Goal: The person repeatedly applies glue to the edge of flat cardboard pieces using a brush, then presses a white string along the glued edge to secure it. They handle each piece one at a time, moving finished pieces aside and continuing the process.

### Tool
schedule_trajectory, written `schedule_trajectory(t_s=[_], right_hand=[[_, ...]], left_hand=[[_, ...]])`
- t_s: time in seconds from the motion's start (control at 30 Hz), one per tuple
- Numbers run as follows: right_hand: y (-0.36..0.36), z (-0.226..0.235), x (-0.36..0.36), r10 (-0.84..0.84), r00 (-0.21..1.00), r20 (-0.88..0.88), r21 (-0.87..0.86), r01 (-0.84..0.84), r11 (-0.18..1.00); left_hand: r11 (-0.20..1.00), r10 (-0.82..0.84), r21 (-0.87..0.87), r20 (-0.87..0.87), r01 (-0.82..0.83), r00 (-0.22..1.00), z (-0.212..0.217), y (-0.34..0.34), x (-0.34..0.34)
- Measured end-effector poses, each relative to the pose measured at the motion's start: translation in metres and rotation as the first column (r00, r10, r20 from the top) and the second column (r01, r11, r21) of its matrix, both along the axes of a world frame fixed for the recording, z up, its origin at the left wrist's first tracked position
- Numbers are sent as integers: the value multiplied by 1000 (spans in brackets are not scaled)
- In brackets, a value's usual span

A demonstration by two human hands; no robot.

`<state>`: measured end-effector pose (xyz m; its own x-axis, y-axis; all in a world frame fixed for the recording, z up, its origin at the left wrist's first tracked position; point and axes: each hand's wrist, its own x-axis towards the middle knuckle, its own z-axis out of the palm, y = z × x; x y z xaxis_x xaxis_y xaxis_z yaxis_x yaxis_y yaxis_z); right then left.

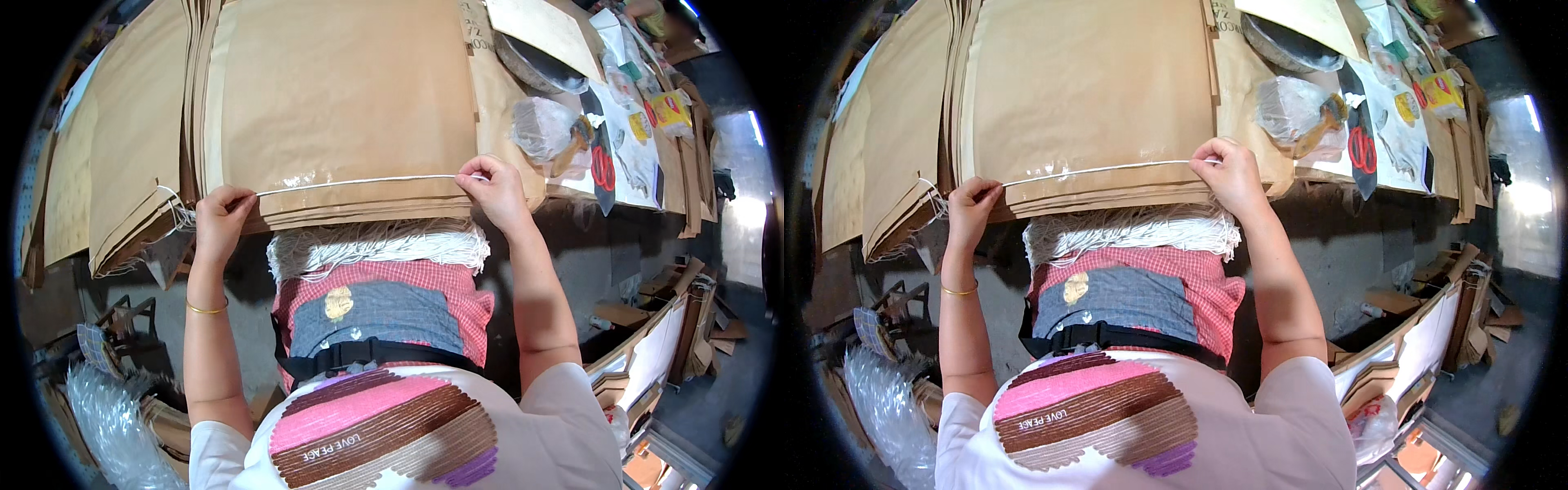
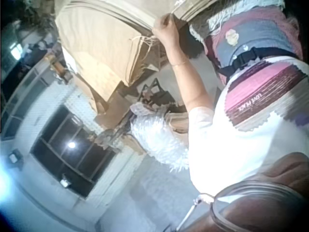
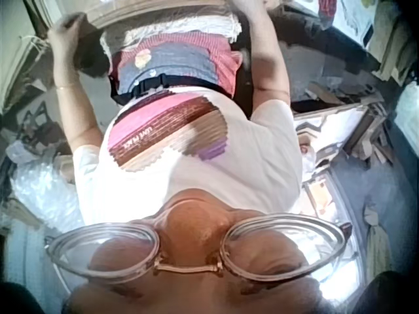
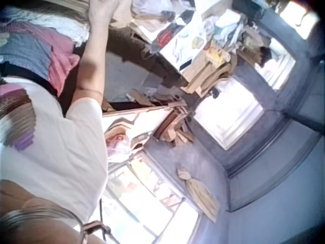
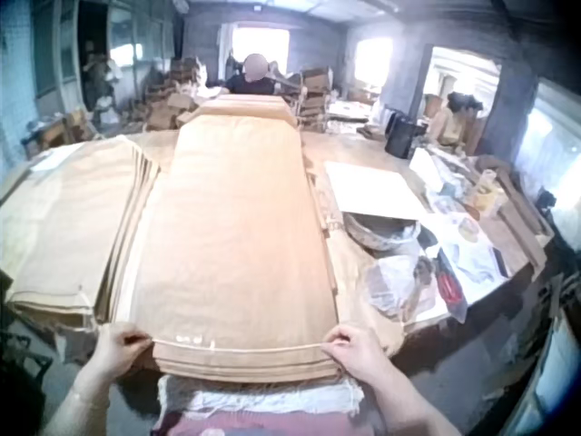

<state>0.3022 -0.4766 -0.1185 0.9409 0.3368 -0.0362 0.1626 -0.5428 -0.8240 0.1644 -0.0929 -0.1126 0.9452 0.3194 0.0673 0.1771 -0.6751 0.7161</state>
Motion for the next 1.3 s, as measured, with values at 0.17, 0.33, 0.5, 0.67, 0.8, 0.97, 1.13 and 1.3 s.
schedule_trajectory(t_s=[0.17, 0.33, 0.5, 0.67, 0.8, 0.97, 1.13, 1.3], right_hand=[[6, -7, -7, -102, 987, 127, 13, 101, 995], [-11, 3, 2, -28, 955, -297, 252, 107, 962], [2, 23, -9, 178, 861, -476, 466, 76, 882], [6, -7, -13, -84, 974, -210, 283, 142, 949], [26, 1, -25, -107, 833, 543, -18, 139, 990], [26, 0, -16, 429, 631, 646, -292, -315, 903], [35, 14, -6, 163, 976, 145, 60, -173, 983], [48, 6, -1, 39, 969, 245, -169, 3, 986]], left_hand=[[972, 101, 219, -57, -86, 993, 5, -6, -3], [693, -61, 717, 166, -78, 984, 10, -26, -7], [638, -279, 766, 129, 83, 952, 1, -24, -11], [911, -323, 331, 198, 247, 925, -1, -29, -7], [860, -421, 356, 87, 366, 903, -2, -18, -9], [866, -458, 236, 23, 441, 889, 20, -13, -7], [865, -446, 246, -23, 437, 895, 23, -2, 3], [983, -143, 108, -67, 150, 987, 9, -5, 17]])
